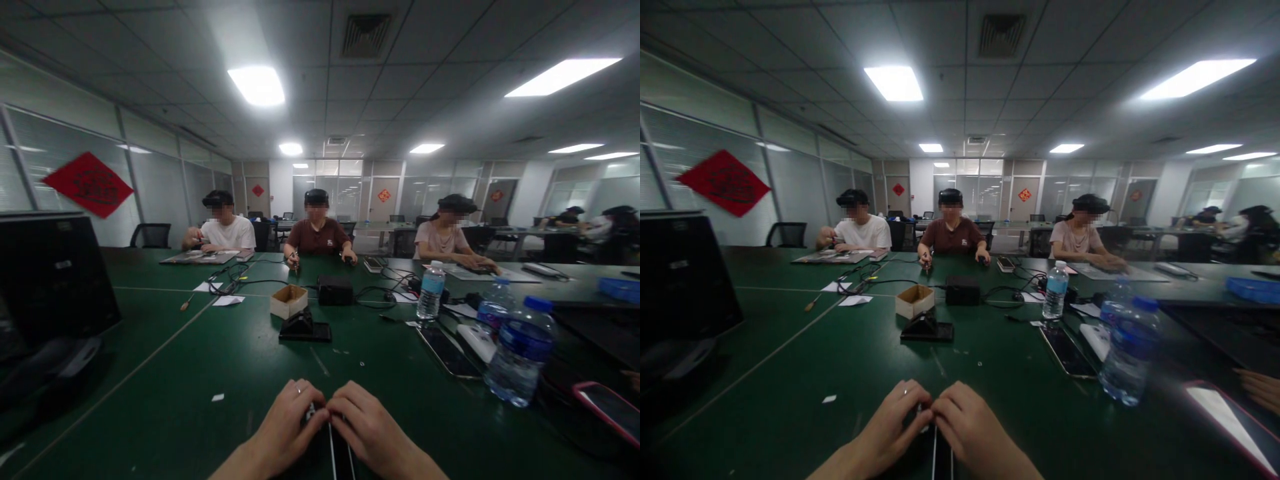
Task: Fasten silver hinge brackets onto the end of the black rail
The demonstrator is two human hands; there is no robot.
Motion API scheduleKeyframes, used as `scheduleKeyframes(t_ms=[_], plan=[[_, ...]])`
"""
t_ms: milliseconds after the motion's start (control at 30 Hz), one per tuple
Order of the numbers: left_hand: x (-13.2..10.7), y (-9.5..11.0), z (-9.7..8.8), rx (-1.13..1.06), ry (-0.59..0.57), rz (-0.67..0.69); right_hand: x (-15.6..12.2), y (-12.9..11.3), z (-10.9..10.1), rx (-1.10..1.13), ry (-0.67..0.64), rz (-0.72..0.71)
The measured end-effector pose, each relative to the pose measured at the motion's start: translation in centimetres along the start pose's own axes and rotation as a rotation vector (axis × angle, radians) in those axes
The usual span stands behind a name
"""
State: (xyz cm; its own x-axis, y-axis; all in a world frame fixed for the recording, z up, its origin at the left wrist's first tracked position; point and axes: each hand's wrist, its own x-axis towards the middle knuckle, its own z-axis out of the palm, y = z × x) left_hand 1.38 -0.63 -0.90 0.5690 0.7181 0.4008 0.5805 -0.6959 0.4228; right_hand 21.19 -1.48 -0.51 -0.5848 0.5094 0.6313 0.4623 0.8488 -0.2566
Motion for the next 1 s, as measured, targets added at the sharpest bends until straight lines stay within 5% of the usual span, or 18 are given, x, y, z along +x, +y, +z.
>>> scheduleKeyframes(t_ms=[333, 733, 1000], plan=[[0.4, 0.4, -1.1, -0.147, -0.052, -0.053, 0.0, 0.4, -0.1, -0.041, 0.003, -0.067], [1.0, -1.1, -2.7, -0.094, -0.136, -0.132, -1.5, 4.5, -3.1, 0.027, -0.248, 0.501], [1.0, -0.7, -2.1, -0.07, -0.197, -0.159, -1.2, 3.4, -3.0, 0.13, -0.353, 0.534]])
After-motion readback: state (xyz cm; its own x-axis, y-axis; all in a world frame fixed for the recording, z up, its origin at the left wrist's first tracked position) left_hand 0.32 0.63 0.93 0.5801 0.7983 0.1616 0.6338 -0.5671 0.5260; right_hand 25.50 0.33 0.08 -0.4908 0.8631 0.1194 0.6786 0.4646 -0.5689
